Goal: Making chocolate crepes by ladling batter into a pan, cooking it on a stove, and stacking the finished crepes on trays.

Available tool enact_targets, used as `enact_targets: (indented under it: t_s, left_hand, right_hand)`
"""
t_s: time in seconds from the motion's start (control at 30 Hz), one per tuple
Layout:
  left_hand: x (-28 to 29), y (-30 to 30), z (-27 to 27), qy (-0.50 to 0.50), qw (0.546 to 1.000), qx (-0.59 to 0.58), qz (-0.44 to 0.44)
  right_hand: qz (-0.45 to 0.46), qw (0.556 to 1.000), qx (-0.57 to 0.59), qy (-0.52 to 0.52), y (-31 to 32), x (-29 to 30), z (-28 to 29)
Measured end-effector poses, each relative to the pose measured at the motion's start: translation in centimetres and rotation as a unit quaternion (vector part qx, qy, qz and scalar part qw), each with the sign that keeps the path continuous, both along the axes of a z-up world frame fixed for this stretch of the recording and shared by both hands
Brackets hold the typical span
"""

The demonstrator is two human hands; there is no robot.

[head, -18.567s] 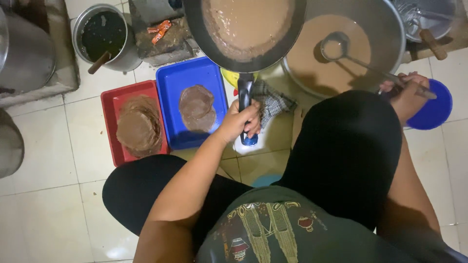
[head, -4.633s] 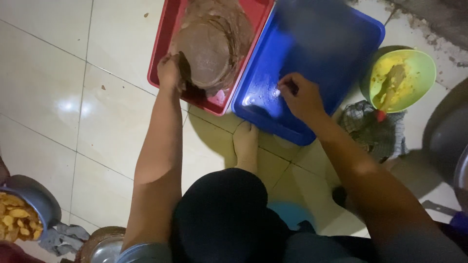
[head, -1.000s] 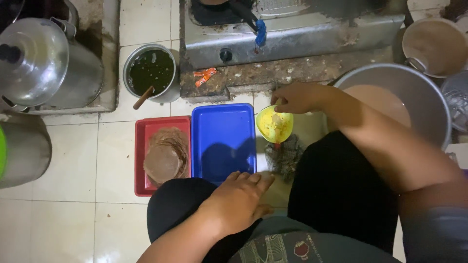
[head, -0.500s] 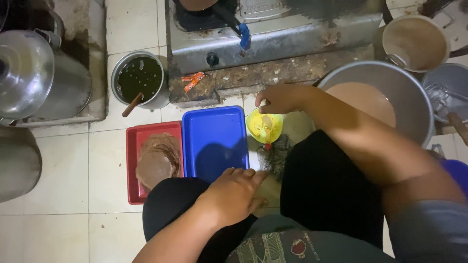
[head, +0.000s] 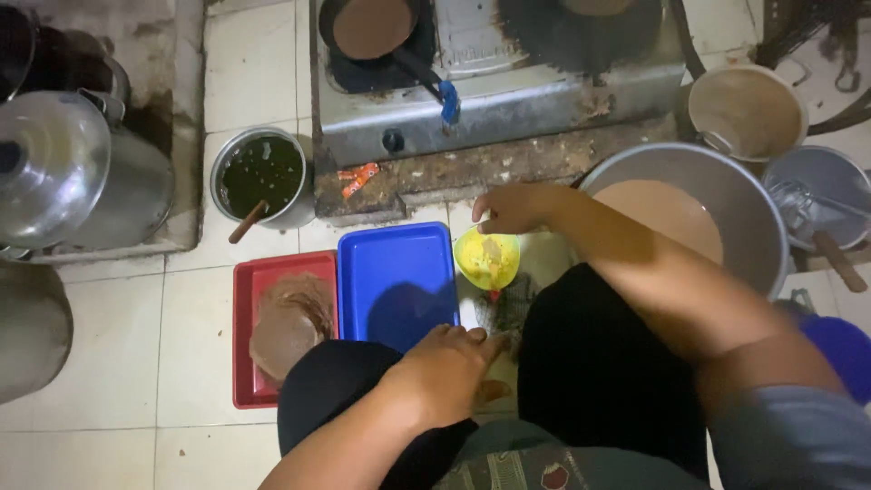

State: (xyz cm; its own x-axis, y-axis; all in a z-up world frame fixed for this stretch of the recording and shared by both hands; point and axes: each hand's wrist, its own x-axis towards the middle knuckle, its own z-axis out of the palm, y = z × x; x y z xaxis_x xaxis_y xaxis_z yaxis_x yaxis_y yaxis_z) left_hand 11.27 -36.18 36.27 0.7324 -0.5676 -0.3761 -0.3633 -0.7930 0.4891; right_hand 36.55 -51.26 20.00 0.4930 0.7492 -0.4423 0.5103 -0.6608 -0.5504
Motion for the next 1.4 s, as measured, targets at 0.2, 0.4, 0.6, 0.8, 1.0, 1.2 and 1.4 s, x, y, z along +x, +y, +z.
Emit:
enact_targets:
  t_s: [0.2, 0.4, 0.6, 0.8, 1.0, 1.2, 1.4]
  left_hand:
    - [0.4, -0.8, -1.3, 0.041, 0.999, 0.035, 0.002]
    - [0.5, -0.5, -2.8, 0.003, 1.0, 0.009, -0.02]
    - [1.4, -1.1, -1.9, 0.032, 0.999, 0.038, -0.005]
    - [1.6, -1.2, -3.7, 0.017, 0.998, 0.048, -0.039]
    - [1.6, -1.6, -3.2, 0.029, 0.997, 0.072, -0.026]
    - [1.2, -1.3, -2.8, 0.007, 0.999, 0.033, -0.013]
    - [0.1, -0.6, -2.4, 0.021, 0.997, 0.069, -0.03]
  right_hand:
    - [0.047, 0.998, 0.031, 0.0, 0.1, -0.1, -2.2]
    - [-0.021, 0.998, 0.041, 0.053, -1.3, -0.5, -0.5]
    - [-0.049, 0.997, 0.026, 0.052, -1.8, -0.4, 0.2]
    - [-0.022, 0.999, 0.026, 0.017, -1.7, -0.6, 0.4]
    - [-0.016, 0.998, 0.056, 0.013, -1.5, 0.5, -2.6]
    - [-0.062, 0.994, 0.058, 0.063, -0.9, -0.5, 0.1]
    - [0.007, 1.0, 0.024, 0.004, 0.9, -0.2, -0.8]
